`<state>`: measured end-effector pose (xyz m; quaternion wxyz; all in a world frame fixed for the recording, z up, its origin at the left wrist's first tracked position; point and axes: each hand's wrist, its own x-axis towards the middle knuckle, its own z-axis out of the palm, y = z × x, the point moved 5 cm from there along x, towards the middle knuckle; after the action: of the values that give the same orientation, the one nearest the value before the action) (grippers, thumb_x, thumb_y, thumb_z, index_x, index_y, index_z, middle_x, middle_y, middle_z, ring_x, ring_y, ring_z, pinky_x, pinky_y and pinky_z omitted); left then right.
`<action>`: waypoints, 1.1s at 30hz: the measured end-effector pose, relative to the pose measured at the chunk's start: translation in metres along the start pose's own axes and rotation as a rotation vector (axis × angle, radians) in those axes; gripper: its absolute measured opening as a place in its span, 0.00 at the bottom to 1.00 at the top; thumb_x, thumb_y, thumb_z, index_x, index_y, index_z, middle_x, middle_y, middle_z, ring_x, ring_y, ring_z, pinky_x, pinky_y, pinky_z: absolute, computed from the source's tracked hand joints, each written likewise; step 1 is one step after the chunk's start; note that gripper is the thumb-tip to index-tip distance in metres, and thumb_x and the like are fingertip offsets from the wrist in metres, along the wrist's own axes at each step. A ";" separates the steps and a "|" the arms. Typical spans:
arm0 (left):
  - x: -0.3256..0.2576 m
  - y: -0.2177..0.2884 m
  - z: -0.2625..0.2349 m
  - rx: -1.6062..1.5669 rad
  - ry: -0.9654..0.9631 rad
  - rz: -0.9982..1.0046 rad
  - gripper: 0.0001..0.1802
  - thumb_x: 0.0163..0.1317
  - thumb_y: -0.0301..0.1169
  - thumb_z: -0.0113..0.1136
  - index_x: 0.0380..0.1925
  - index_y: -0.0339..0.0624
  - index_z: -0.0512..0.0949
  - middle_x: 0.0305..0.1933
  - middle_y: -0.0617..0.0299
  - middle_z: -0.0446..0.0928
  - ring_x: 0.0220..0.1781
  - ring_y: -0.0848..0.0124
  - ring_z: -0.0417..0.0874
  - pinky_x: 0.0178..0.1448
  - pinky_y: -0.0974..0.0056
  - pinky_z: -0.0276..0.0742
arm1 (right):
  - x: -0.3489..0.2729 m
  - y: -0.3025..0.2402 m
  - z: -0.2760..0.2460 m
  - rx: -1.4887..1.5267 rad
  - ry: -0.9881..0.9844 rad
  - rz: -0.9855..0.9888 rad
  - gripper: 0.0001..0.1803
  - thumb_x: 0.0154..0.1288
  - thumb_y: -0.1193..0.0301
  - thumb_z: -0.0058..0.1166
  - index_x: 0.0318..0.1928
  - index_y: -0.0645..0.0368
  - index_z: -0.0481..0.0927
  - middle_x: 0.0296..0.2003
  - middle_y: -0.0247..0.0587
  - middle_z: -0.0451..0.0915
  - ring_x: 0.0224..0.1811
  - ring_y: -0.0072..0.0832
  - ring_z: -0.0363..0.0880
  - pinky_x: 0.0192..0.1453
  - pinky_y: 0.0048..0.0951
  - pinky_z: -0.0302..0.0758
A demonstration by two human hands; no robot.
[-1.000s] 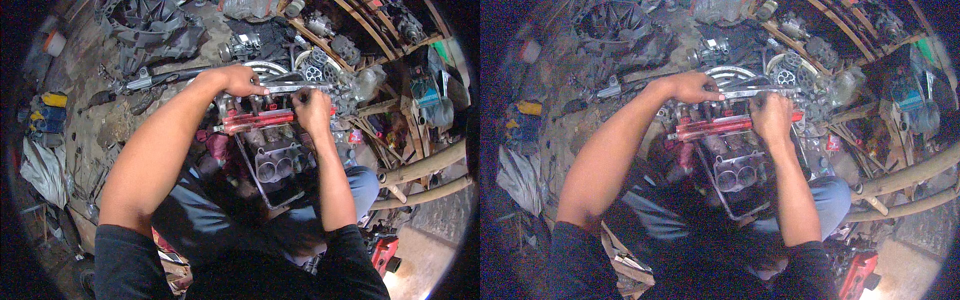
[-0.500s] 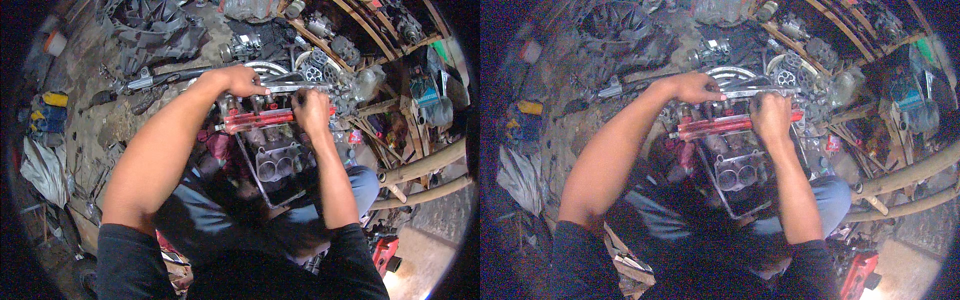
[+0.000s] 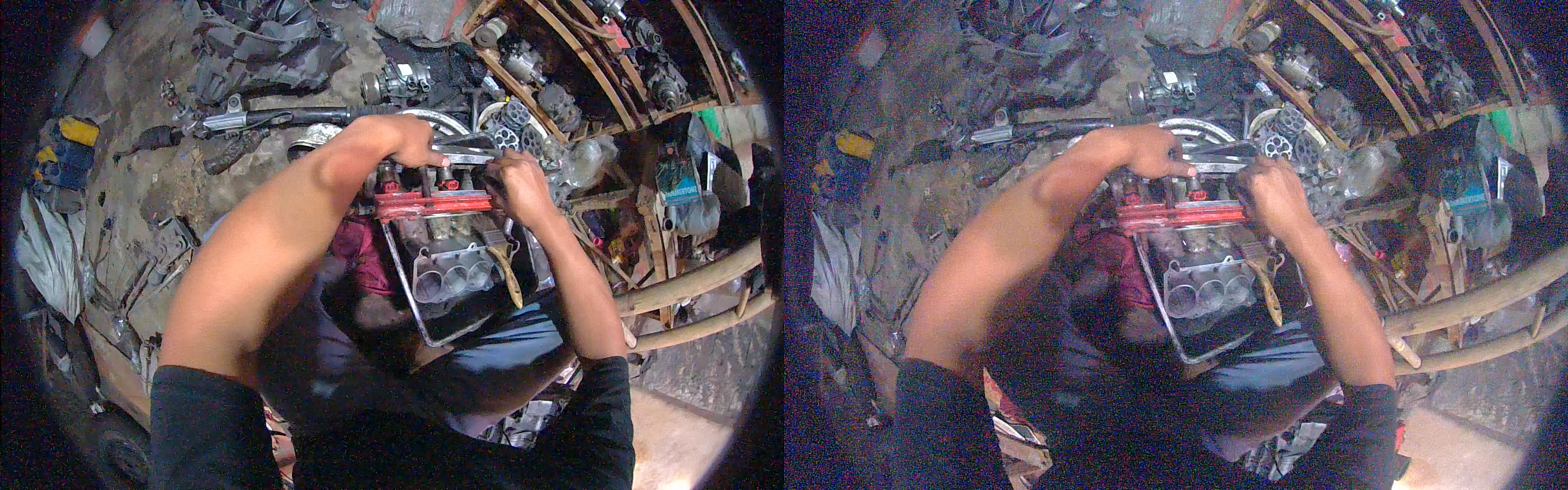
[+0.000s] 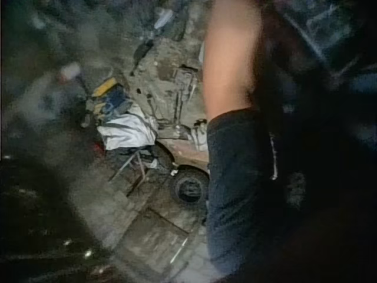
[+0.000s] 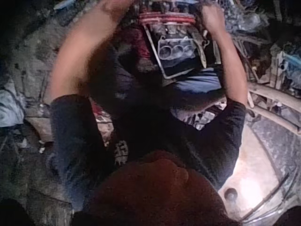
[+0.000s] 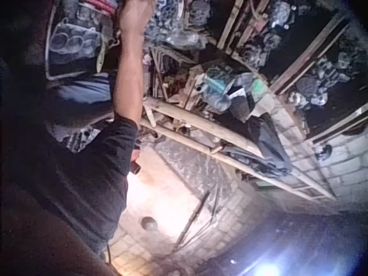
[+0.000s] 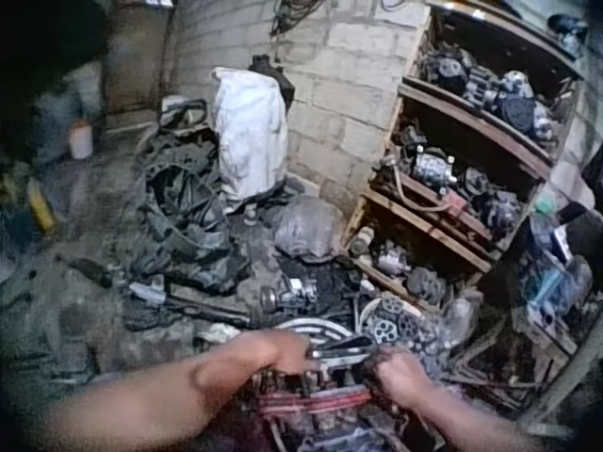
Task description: The person sits on the floor and assembles a cylinder head using a torque wrench and a brush. They tighten bolts on the cylinder head and apply a substance with a brush to the surface.
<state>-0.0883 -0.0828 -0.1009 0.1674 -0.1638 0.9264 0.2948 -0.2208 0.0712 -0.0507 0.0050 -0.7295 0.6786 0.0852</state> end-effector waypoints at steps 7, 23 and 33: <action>-0.012 0.000 -0.001 -0.080 0.004 -0.016 0.40 0.67 0.68 0.47 0.57 0.44 0.82 0.57 0.40 0.81 0.62 0.45 0.80 0.68 0.47 0.73 | -0.003 0.007 -0.005 0.238 0.087 0.124 0.11 0.55 0.73 0.66 0.39 0.62 0.85 0.38 0.50 0.81 0.46 0.49 0.79 0.51 0.45 0.76; -0.009 -0.004 -0.001 -0.057 -0.013 0.000 0.42 0.66 0.69 0.45 0.58 0.45 0.81 0.58 0.44 0.80 0.63 0.47 0.79 0.68 0.49 0.72 | -0.023 0.001 -0.010 0.296 0.412 0.059 0.09 0.56 0.79 0.65 0.39 0.64 0.84 0.37 0.51 0.78 0.44 0.49 0.77 0.49 0.44 0.76; -0.014 -0.001 -0.002 -0.082 0.006 -0.002 0.39 0.67 0.67 0.47 0.57 0.47 0.81 0.61 0.39 0.78 0.65 0.43 0.77 0.70 0.47 0.71 | -0.015 0.001 -0.007 0.277 0.235 0.074 0.11 0.54 0.78 0.65 0.39 0.66 0.83 0.39 0.54 0.78 0.46 0.51 0.76 0.52 0.44 0.75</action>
<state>-0.0764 -0.0818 -0.0938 0.1583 -0.1725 0.9138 0.3319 -0.2217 0.0853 -0.0415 0.0229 -0.7013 0.7062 -0.0945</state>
